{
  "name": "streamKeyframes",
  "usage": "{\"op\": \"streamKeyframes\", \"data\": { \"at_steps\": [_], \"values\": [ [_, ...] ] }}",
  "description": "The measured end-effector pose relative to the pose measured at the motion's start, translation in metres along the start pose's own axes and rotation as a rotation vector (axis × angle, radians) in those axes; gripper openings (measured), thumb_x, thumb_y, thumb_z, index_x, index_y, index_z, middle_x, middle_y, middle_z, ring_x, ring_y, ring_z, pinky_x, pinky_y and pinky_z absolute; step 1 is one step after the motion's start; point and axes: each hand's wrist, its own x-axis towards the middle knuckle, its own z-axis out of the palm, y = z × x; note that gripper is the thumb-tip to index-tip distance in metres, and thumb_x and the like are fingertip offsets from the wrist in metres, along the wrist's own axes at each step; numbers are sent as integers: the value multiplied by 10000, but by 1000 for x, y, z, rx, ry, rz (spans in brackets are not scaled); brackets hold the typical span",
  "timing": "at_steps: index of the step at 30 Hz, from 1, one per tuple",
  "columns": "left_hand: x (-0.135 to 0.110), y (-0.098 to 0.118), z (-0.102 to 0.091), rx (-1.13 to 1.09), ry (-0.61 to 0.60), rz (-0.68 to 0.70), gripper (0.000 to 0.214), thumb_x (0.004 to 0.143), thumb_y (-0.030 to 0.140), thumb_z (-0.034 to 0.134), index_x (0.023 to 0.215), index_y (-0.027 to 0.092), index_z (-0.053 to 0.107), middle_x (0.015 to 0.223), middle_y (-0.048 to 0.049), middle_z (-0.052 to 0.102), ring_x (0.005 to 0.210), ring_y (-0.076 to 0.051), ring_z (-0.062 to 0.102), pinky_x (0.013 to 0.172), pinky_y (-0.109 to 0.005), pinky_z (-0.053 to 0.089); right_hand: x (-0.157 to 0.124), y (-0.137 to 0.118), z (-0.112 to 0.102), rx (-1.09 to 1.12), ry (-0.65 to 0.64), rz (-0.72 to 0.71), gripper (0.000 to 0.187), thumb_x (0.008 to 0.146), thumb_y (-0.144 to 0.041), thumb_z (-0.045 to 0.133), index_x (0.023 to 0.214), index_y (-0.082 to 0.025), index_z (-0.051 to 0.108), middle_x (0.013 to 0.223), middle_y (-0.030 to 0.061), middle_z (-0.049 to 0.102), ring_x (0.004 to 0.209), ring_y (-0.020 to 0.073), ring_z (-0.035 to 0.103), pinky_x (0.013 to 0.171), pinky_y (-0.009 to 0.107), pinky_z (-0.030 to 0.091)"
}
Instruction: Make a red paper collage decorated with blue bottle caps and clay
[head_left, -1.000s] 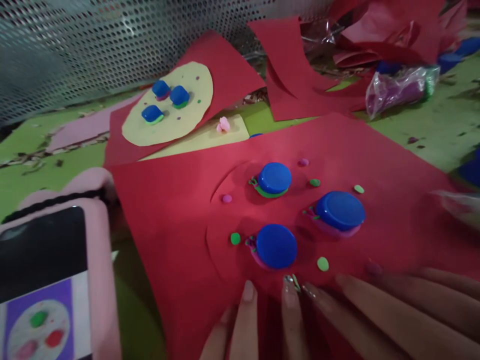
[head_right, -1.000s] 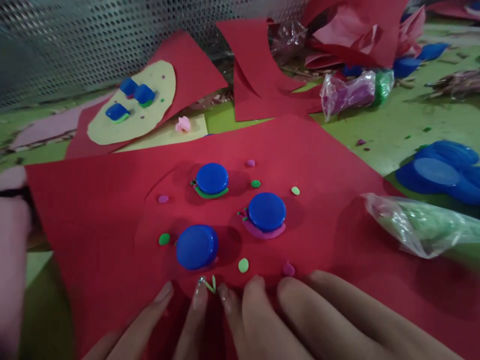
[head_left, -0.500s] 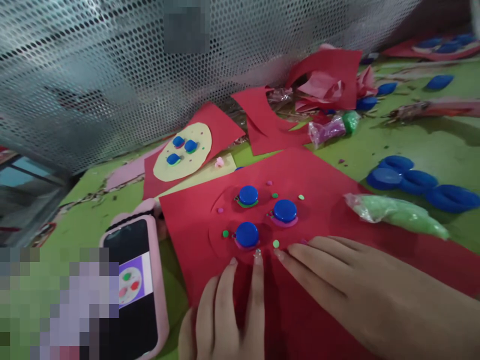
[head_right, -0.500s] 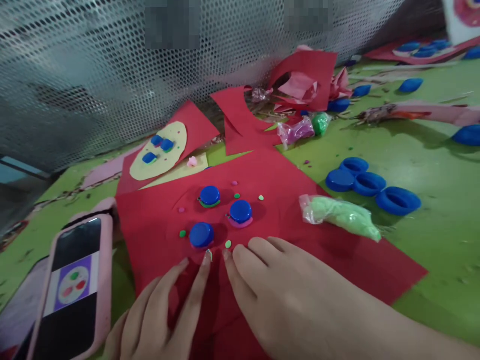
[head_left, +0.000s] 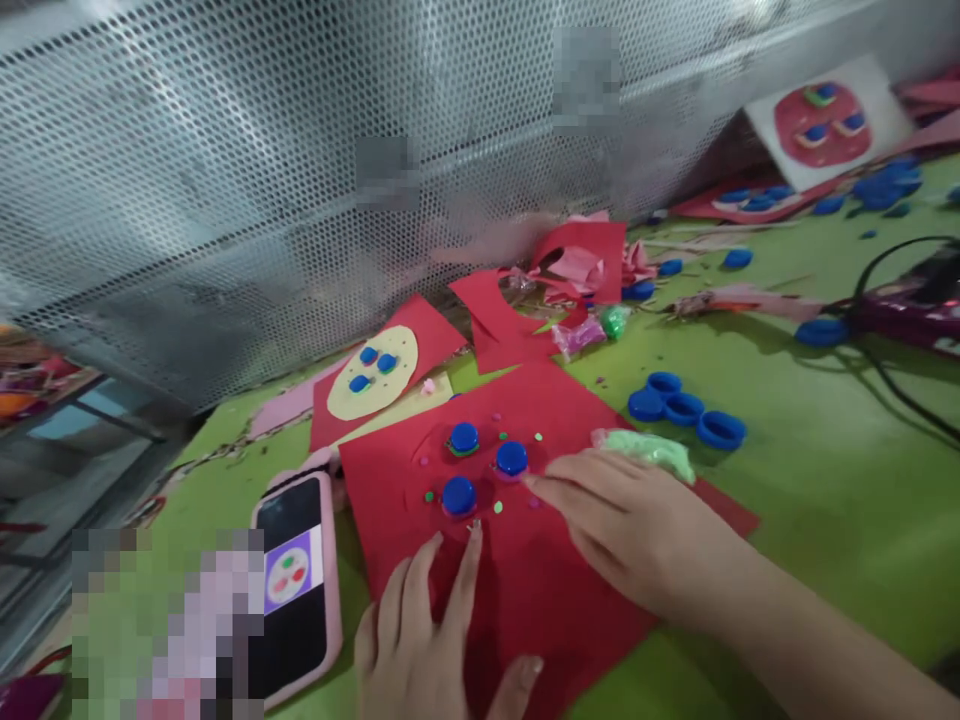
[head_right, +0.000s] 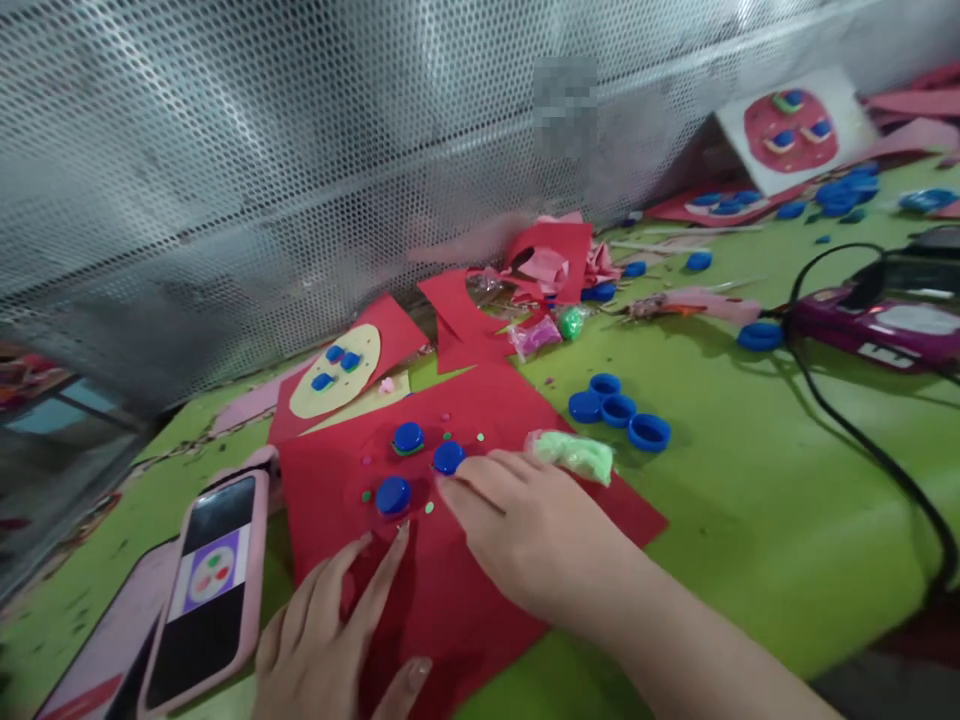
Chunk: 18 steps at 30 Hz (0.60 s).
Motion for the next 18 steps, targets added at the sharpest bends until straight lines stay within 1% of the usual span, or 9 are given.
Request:
{"op": "streamKeyframes", "data": {
  "at_steps": [2,4,5,7,10,13,16,18],
  "values": [
    [0,-1,-1,-46,27,6,666,817,498,444,1412,226,317,1278,-150,532,1139,-335,484,873,-500,397,-6,8,-8,45,162,125,295,900,-96,368,1046,-112,624,944,103,668,869,190,629,751,330,551],
    [1,-2,-3,-86,27,-4,651,851,444,412,1432,193,257,1291,-148,535,1157,-314,482,891,-490,402,-14,17,-13,71,308,246,255,887,-87,411,1031,-142,614,950,91,658,908,172,617,776,295,534],
    [1,-3,-5,-105,10,-13,636,863,435,405,1433,199,249,1301,-144,531,1172,-307,479,903,-487,404,-18,22,-14,77,358,302,239,885,-86,422,1012,-157,611,944,82,655,910,165,616,782,284,527],
    [3,-4,-8,-136,-56,-32,612,866,463,406,1423,245,274,1322,-136,519,1202,-312,468,921,-498,407,-27,28,-15,75,407,368,217,887,-106,429,986,-174,609,939,76,655,909,168,617,786,285,519],
    [5,-3,-13,-178,-145,-59,580,851,523,400,1387,306,351,1348,-133,496,1239,-345,436,947,-551,381,-37,33,-14,58,395,372,225,885,-144,418,1001,-164,610,949,94,658,912,196,605,799,326,505],
    [6,-2,-15,-246,-142,-89,554,863,525,371,1382,333,353,1362,-107,483,1272,-332,397,988,-563,339,-45,35,-13,24,310,360,250,867,-187,447,1051,-152,613,989,113,659,961,250,564,846,416,463],
    [5,-1,-14,-362,-69,-128,574,888,492,322,1423,289,272,1340,-100,501,1275,-311,388,1009,-565,325,-49,37,-12,-4,186,401,302,806,-250,566,1094,-174,621,1068,120,657,1003,339,519,842,540,404],
    [3,-1,-15,-438,61,-179,600,894,485,298,1431,221,252,1326,-135,502,1271,-328,381,1007,-599,314,-48,39,-10,-7,112,429,335,753,-257,640,1081,-191,638,1077,119,666,1007,384,505,837,607,361]
  ]
}}
